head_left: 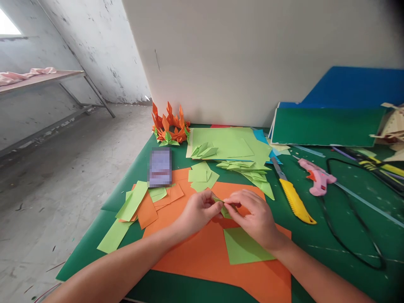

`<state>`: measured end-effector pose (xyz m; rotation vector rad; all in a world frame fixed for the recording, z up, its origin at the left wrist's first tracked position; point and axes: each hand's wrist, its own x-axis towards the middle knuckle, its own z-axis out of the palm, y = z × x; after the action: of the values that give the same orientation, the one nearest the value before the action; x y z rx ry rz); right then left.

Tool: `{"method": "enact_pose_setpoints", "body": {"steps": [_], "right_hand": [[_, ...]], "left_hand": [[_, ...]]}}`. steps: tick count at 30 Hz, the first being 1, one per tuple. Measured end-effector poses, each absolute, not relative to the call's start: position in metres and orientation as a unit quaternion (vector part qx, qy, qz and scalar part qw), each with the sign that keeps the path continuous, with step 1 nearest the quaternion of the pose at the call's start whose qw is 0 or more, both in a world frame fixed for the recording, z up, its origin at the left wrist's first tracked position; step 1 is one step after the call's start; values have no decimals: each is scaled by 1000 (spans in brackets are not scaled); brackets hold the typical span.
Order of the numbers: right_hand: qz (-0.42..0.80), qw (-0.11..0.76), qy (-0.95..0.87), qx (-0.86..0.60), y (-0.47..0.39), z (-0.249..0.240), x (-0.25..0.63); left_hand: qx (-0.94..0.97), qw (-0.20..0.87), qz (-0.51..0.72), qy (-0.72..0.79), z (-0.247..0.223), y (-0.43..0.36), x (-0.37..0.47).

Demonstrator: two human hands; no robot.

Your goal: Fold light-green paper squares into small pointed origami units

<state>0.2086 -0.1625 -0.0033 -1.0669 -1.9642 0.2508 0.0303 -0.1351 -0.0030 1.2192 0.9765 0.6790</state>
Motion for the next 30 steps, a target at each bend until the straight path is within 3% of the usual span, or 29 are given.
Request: {"method": "enact_pose_setpoints", "body": {"steps": [9, 27, 30], "right_hand": [[-29, 390, -844, -367, -162, -6, 214], [-58, 353, -872, -334, -159, -5, 224], [-16, 364, -867, -340, -159, -4, 224]], "left_hand": [[488, 703, 302, 419, 3, -132, 29], [476, 714, 313, 408, 4, -129, 24], [478, 713, 317, 403, 2, -128, 24]]}}
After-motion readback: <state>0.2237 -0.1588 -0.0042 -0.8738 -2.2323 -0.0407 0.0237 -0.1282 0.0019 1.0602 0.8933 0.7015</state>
